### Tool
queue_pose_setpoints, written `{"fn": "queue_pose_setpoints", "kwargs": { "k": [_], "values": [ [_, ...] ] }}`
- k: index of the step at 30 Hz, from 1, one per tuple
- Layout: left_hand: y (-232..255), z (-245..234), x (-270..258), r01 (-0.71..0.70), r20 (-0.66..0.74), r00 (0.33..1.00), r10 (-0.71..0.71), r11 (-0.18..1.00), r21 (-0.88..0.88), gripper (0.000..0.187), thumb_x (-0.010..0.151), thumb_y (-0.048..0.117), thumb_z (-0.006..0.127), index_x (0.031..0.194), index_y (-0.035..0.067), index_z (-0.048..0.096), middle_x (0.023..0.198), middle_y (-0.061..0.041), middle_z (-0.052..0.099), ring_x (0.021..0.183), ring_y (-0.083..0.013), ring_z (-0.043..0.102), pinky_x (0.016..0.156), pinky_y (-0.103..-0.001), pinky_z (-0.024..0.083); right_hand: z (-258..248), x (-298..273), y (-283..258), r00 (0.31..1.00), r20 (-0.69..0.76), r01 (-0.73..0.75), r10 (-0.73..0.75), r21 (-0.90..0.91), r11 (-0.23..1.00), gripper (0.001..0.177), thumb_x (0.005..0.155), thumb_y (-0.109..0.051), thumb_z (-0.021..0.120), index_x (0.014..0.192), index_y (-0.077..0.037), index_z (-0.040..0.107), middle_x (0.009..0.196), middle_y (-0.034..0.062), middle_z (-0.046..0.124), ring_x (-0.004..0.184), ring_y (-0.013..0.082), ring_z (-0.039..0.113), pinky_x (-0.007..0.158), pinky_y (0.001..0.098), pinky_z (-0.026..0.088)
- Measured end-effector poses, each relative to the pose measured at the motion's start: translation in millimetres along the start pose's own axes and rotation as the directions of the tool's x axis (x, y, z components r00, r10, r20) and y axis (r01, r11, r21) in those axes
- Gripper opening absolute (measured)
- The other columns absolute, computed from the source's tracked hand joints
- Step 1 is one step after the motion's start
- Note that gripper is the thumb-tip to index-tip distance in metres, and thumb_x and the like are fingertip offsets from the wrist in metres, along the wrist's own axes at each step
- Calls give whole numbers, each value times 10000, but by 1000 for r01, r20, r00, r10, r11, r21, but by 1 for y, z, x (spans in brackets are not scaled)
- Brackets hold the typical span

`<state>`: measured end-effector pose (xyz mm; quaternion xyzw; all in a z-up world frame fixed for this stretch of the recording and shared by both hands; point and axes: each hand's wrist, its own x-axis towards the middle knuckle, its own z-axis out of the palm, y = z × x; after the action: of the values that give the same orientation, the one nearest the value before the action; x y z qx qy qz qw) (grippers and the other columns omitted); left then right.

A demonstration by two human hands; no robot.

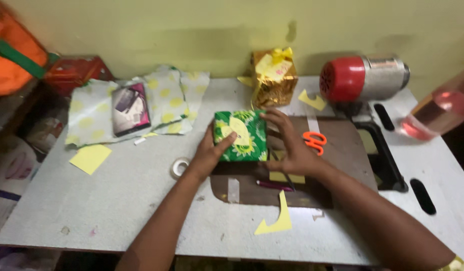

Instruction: The person writes on a yellow tag attached to a green-wrapped gift, secures it with tape, and ties a ribbon. They then place a rectangular box onto a sheet of white wrapping paper with yellow polka dots, fold the paper around the box, and secure the folds with tape.

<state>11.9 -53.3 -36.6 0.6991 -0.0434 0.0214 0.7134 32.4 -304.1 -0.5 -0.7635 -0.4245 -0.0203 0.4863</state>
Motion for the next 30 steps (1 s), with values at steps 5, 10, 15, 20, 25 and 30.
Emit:
{"fn": "queue_pose_setpoints", "kwargs": {
  "k": [5, 10, 15, 20, 25, 30],
  "values": [
    [4, -4, -4, 40, -61, 997, -45, 997, -67, 1014, 777, 278, 807, 1592, 61, 243, 1377, -161, 566, 1196, -242, 622, 990, -355, 535, -47, -3, -18, 995, 82, -21, 55, -368, 930, 868, 672, -167, 925, 1425, -62, 505, 1377, 171, 587, 1281, 336, 527, 1021, 435, 476],
    [11, -9, -4, 10, -78, 997, -10, 1000, -6, 1058, 736, 258, 826, 1595, 91, 233, 1369, -212, 560, 1175, -274, 641, 977, -368, 550, -57, -7, -41, 807, 332, -247, 489, -562, 789, 371, 761, -295, 842, 1066, -103, 752, 964, 72, 761, 886, 237, 743, 780, 378, 577],
    [12, -8, -4, -55, -60, 997, 57, 998, 40, 1057, 738, 231, 837, 1597, 94, 236, 1393, -202, 536, 1190, -258, 625, 990, -352, 539, -3, -12, -64, 749, 353, -279, 560, -598, 751, 327, 812, -334, 793, 1101, -182, 783, 1014, 103, 739, 953, 323, 679, 807, 440, 529],
    [14, -11, -5, 10, -6, 1000, -10, 1000, -7, 1157, 690, 184, 849, 1618, 154, 159, 1362, -206, 570, 1164, -280, 635, 984, -374, 538, -12, -13, -59, 778, 355, -179, 518, -666, 724, 277, 899, -355, 759, 871, -80, 757, 857, 146, 723, 852, 313, 685, 768, 427, 525],
    [17, -11, -10, -21, 127, 992, -3, 983, 181, 1301, 648, 209, 896, 1630, 239, 43, 1485, -185, 430, 1310, -287, 551, 1099, -386, 471, -58, -21, -33, 882, 350, -316, 316, -59, 947, 175, 793, -154, 736, 874, -33, 639, 721, 92, 633, 656, 158, 595, 599, 310, 496],
    [13, 1, -12, -104, 143, 988, 61, 945, 311, 1302, 673, 269, 930, 1626, 230, 44, 1587, -200, 228, 1442, -320, 393, 1173, -409, 391, -22, -19, -2, 974, -64, -162, 219, 483, 860, 210, 818, -125, 696, 1013, -57, 660, 871, 2, 660, 778, 73, 631, 688, 235, 522]
  ]
}}
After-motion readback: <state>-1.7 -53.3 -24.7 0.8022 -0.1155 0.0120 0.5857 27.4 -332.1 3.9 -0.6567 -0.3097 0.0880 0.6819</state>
